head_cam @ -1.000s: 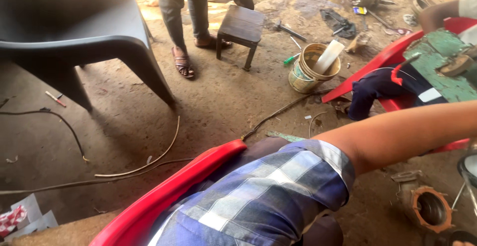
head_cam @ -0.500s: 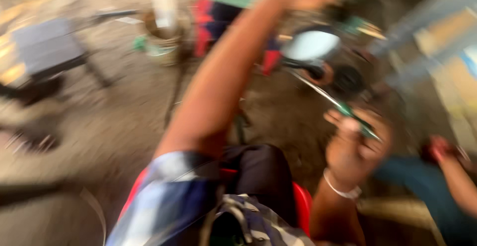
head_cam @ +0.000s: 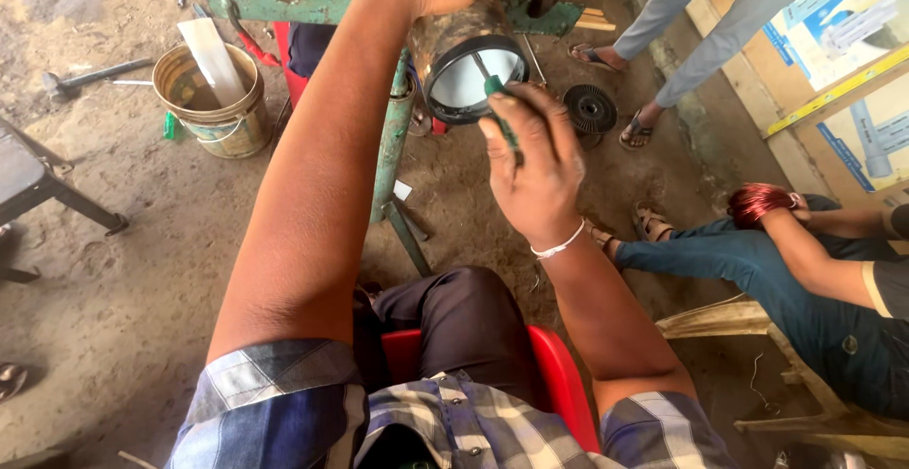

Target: The person sits at a clamped rusty metal cylinder and uses a green-handled screwdriver to press and seat a black ring liner into the cylinder's open end, working around the rim by hand. They reposition the cylinder in the green clamp and continue pressing the ring until it sits flush inside the housing.

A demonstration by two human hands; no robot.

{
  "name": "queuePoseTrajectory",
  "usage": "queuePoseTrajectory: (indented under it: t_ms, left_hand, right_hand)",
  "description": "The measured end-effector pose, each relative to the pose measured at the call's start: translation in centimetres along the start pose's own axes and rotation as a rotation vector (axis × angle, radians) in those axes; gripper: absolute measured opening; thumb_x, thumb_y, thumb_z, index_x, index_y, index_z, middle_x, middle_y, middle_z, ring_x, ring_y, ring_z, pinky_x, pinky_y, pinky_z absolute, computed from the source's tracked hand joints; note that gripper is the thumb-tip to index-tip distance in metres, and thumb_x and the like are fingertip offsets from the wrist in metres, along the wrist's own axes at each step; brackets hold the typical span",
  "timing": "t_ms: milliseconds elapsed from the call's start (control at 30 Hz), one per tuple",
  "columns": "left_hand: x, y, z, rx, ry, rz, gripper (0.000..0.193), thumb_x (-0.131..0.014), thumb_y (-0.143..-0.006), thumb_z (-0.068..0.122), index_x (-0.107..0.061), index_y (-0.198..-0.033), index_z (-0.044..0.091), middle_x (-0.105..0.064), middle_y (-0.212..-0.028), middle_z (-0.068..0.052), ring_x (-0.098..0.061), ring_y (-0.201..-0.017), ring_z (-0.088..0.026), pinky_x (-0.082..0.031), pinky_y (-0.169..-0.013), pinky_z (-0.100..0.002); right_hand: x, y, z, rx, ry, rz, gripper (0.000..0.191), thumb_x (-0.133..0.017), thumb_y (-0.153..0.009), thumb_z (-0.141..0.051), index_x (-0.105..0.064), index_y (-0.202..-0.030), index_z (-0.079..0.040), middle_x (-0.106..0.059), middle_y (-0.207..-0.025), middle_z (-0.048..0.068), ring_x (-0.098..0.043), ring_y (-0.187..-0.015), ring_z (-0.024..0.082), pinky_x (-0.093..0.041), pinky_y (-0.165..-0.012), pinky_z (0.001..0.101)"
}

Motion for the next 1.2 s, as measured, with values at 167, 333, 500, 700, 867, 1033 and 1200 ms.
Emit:
queuePoseTrajectory:
  t_ms: [167, 333, 500, 700, 867, 1033, 1200]
  left_hand:
    - [0.7, 0.9, 1.3, 0.091, -0.008, 0.038, 0.047, -0.053, -0.102, 0.054, -0.076, -0.102, 0.013, -0.077, -0.083, -0.003, -0.073, -0.075, -0.018, -0.056, -0.072, -0.037]
    - [1.3, 1.5, 2.5, 0.19, -0.022, 0.063, 0.058, -0.055, -0.097, 0.066, -0.077, -0.093, 0.013, -0.076, -0.08, -0.002, -0.072, -0.074, -0.019, -0.056, -0.072, -0.038]
    - [1.6, 1.6, 2.5, 0.176, -0.074, 0.071, 0.056, -0.055, -0.098, 0.064, -0.078, -0.092, 0.013, -0.076, -0.08, -0.004, -0.071, -0.073, -0.021, -0.055, -0.072, -0.041]
    - [1.4, 1.4, 2.2, 0.16, -0.07, 0.063, 0.055, -0.055, -0.099, 0.063, -0.078, -0.093, 0.014, -0.076, -0.08, -0.004, -0.072, -0.074, -0.022, -0.055, -0.073, -0.042]
    - [1.3, 1.4, 2.2, 0.145, -0.083, 0.073, 0.054, -0.055, -0.099, 0.062, -0.079, -0.096, 0.014, -0.076, -0.082, -0.004, -0.072, -0.076, -0.023, -0.055, -0.074, -0.042]
    - [1.2, 1.5, 2.3, 0.134, -0.048, 0.087, 0.051, -0.056, -0.099, 0.06, -0.078, -0.1, 0.014, -0.077, -0.084, -0.005, -0.073, -0.077, -0.023, -0.055, -0.074, -0.041]
    - [0.6, 1.0, 1.3, 0.122, -0.051, 0.077, 0.042, -0.055, -0.1, 0.051, -0.078, -0.108, 0.016, -0.077, -0.086, -0.005, -0.074, -0.077, -0.022, -0.055, -0.073, -0.04]
  right_hand:
    - [-0.3, -0.4, 0.0, 0.178, 0.123, -0.095, 0.029, -0.081, -0.098, -0.008, -0.07, -0.124, -0.003, -0.063, -0.13, 0.015, -0.066, -0.117, 0.037, -0.056, -0.101, 0.0462]
    - [-0.2, -1.1, 0.1, 0.3, 0.209, -0.161, 0.028, -0.081, -0.095, -0.006, -0.071, -0.121, -0.003, -0.061, -0.132, 0.016, -0.065, -0.114, 0.039, -0.054, -0.105, 0.0499]
    - [-0.5, -1.7, 0.1, 0.334, 0.148, -0.259, 0.026, -0.079, -0.096, -0.005, -0.071, -0.12, -0.002, -0.062, -0.131, 0.017, -0.066, -0.111, 0.037, -0.054, -0.101, 0.0501]
    - [-0.9, -2.0, 0.1, 0.324, 0.183, -0.268, 0.025, -0.078, -0.098, -0.005, -0.069, -0.121, -0.001, -0.061, -0.132, 0.017, -0.065, -0.113, 0.038, -0.056, -0.1, 0.0475]
    - [-1.1, -1.9, 0.3, 0.313, 0.184, -0.286, 0.03, -0.078, -0.097, -0.005, -0.065, -0.124, -0.002, -0.06, -0.132, 0.017, -0.064, -0.114, 0.038, -0.055, -0.1, 0.0489]
    - [-1.4, -2.2, 0.2, 0.311, 0.195, -0.283, 0.03, -0.077, -0.098, -0.006, -0.064, -0.124, -0.001, -0.059, -0.131, 0.017, -0.062, -0.115, 0.038, -0.054, -0.101, 0.0501]
    - [-1.8, -2.5, 0.1, 0.315, 0.341, -0.404, 0.033, -0.071, -0.093, -0.008, -0.065, -0.125, -0.001, -0.061, -0.133, 0.017, -0.061, -0.12, 0.037, -0.054, -0.103, 0.0458]
Point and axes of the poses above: each hand's wrist, its own y-axis away from the middle knuckle, its own x-axis out of the back of the hand, z = x × y, the point moved 1 cm from there along -y, towards the middle knuckle
